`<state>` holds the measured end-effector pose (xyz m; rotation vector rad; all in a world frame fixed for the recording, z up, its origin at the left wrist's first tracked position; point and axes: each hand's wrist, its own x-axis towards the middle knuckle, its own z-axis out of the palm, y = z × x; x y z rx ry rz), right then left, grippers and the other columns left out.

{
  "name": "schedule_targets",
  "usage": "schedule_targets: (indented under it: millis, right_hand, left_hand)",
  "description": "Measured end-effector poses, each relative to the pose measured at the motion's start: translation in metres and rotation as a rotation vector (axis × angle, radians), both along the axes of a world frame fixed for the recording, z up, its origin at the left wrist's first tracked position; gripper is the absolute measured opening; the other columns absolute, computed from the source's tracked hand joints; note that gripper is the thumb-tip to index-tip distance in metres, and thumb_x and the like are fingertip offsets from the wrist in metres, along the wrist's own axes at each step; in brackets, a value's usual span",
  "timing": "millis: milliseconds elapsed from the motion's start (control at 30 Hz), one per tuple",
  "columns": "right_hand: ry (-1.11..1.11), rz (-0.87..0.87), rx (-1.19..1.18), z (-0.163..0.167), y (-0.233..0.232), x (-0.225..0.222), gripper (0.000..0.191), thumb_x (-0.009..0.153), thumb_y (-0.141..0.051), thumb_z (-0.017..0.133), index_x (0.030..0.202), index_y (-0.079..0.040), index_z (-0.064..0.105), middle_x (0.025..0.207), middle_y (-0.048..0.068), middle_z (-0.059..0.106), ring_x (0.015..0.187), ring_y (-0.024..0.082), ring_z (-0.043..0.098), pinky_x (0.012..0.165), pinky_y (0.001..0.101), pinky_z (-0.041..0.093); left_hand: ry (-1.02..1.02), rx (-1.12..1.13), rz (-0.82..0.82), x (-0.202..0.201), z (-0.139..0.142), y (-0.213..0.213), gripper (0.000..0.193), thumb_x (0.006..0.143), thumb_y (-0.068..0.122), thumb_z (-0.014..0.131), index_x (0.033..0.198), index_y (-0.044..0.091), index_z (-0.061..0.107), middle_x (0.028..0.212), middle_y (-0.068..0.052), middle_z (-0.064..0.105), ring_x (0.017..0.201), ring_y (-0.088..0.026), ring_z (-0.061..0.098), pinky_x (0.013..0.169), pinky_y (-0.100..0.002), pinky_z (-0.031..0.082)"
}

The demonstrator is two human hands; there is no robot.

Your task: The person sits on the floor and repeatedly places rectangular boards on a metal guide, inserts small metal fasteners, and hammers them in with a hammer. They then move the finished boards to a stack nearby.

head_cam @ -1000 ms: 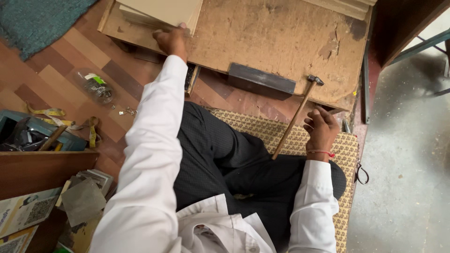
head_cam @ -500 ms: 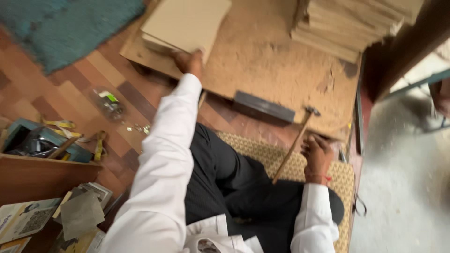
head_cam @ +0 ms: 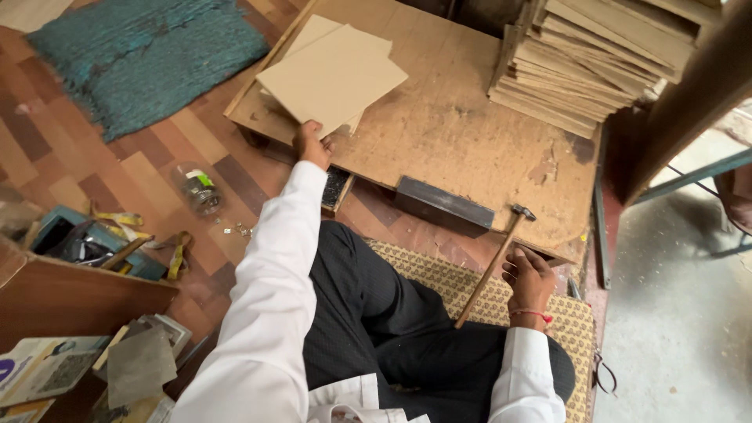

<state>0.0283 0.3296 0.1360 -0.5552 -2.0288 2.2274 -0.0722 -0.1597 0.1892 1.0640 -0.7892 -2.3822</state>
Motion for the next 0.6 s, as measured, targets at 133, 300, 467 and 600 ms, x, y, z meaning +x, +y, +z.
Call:
schedule_targets:
  millis: [133, 300, 467, 600]
  right_hand:
    - [-0.03, -0.003, 0.015, -0.005, 0.002, -0.001, 0.025, 0.096, -0.011, 0.067, 0.118, 0.002, 0.069, 0.088, 0.009, 0.071, 0.067, 0.016, 0.066, 0.056, 0.0273, 0.052]
    - [0.014, 0.006, -0.026, -0.015, 0.006, -0.005, 0.024, 0.097, -0.011, 0.068, 0.117, 0.003, 0.07, 0.088, 0.008, 0.071, 0.067, 0.016, 0.065, 0.056, 0.0271, 0.052]
    - [0.061, 0.052, -0.005, -0.025, 0.014, -0.002, 0.023, 0.101, -0.014, 0.069, 0.113, 0.006, 0.068, 0.086, 0.008, 0.069, 0.068, 0.015, 0.064, 0.057, 0.0269, 0.052]
    - [0.025, 0.0, -0.009, -0.019, 0.013, 0.01, 0.027, 0.096, -0.013, 0.068, 0.119, 0.001, 0.07, 0.086, 0.007, 0.073, 0.067, 0.015, 0.067, 0.056, 0.0261, 0.053]
  left_hand:
    - [0.173, 0.04, -0.074, 0.013, -0.004, 0.012, 0.028, 0.09, 0.006, 0.065, 0.117, 0.002, 0.058, 0.116, -0.014, 0.062, 0.107, -0.035, 0.063, 0.078, -0.043, 0.066]
    - [0.262, -0.169, 0.025, -0.001, 0.024, 0.031, 0.027, 0.092, 0.002, 0.063, 0.118, 0.002, 0.055, 0.114, -0.012, 0.062, 0.096, -0.031, 0.066, 0.08, -0.045, 0.066]
    - [0.022, -1.525, 0.023, 0.002, 0.024, 0.056, 0.021, 0.096, 0.009, 0.075, 0.113, -0.001, 0.069, 0.104, -0.022, 0.073, 0.097, -0.042, 0.069, 0.085, -0.048, 0.057]
    - [0.379, -1.941, -0.254, 0.022, -0.017, 0.101, 0.038, 0.092, -0.009, 0.059, 0.126, 0.003, 0.069, 0.132, -0.018, 0.069, 0.128, -0.039, 0.06, 0.109, -0.043, 0.05]
